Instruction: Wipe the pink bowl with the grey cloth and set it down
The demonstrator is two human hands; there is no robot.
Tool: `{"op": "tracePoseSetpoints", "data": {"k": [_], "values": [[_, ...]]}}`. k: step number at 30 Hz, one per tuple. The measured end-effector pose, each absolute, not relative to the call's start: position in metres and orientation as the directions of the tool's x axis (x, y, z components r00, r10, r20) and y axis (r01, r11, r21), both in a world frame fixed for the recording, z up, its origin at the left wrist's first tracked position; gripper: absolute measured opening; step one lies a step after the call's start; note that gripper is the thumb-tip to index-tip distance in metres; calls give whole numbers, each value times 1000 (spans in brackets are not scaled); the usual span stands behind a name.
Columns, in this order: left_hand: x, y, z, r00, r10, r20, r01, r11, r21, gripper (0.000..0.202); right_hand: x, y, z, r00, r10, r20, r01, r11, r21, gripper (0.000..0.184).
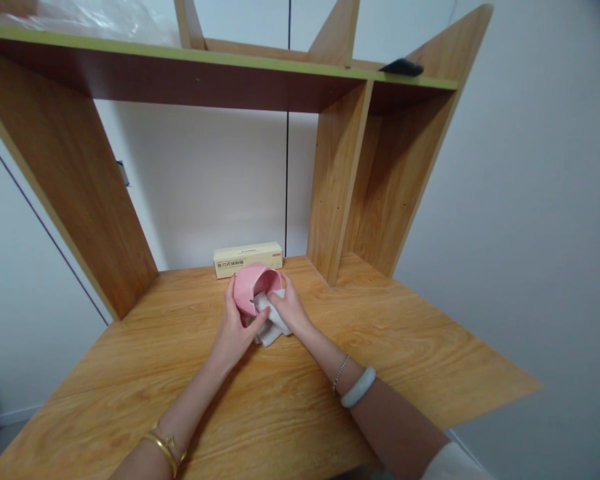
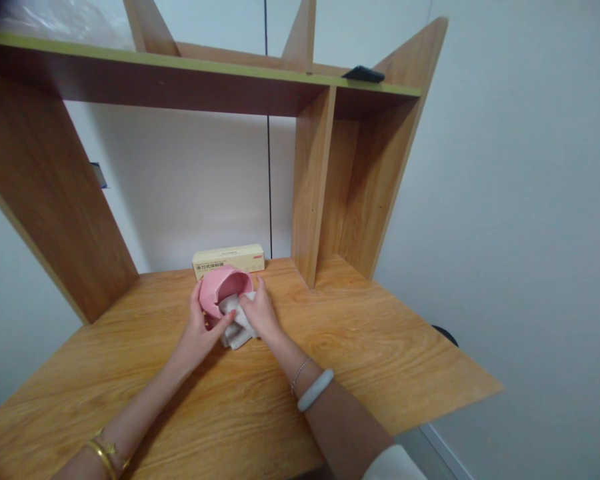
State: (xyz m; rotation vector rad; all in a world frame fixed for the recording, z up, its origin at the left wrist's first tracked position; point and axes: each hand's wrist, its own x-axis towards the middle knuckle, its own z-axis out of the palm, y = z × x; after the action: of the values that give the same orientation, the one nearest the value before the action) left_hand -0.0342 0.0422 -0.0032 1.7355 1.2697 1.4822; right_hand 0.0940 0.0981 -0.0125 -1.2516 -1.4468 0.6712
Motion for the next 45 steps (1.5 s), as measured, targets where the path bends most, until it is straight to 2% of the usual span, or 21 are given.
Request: {"op": "tracePoseSetpoints", "data": {"k": [4, 8, 12, 14, 18, 20, 24, 26, 29, 33, 37, 39, 42, 45], "values": [[-36, 46, -7, -71, 889, 452, 274, -418, 866, 81, 92, 97, -9, 84, 958, 273, 424, 213, -880, 76], [-42, 48, -8, -80, 883, 462, 349, -410, 843, 77, 101, 90, 6, 46, 964, 260, 646, 170, -744, 86], [-43, 45, -7, -41, 901, 432, 430, -375, 822, 75, 109, 84, 20, 47, 942, 334, 831, 148, -536, 88], [-42, 45, -6, -41, 903, 428, 444, -367, 817, 74, 111, 83, 24, 50, 926, 375, 863, 149, -482, 88], [-46, 55, -7, -141, 908, 394, 357, -325, 876, 65, 115, 82, 32, 65, 913, 402, 858, 155, -490, 83], [-52, 61, -10, -259, 896, 362, 301, -281, 911, 56, 119, 85, 34, 41, 927, 373, 846, 167, -507, 72], [-66, 68, -13, -434, 882, 183, 143, -133, 981, 47, 129, 94, 29, -175, 954, 245, 846, 273, -458, 39], [-71, 68, -13, -432, 897, 97, 30, -93, 995, 39, 131, 98, 25, -314, 938, 149, 842, 348, -412, 38], [-73, 66, -10, -405, 911, 79, -103, -131, 986, 25, 130, 97, 24, -452, 892, -5, 834, 421, -358, 43], [-69, 63, -6, -357, 929, 97, -168, -166, 972, 26, 135, 79, 39, -542, 812, -217, 832, 482, -276, 37], [-60, 61, -8, -310, 949, 64, -226, -138, 964, 29, 145, 53, 58, -582, 712, -393, 813, 522, -258, 35], [-55, 60, -9, -278, 960, 41, -226, -107, 968, 33, 146, 46, 64, -562, 745, -359, 827, 495, -269, 39], [-50, 58, -11, -211, 977, 28, -187, -69, 980, 42, 136, 50, 67, -422, 903, -88, 857, 365, -362, 49], [-46, 53, -10, -146, 988, 50, -168, -75, 983, 53, 118, 64, 61, -292, 947, 134, 789, 317, -527, 53]]}}
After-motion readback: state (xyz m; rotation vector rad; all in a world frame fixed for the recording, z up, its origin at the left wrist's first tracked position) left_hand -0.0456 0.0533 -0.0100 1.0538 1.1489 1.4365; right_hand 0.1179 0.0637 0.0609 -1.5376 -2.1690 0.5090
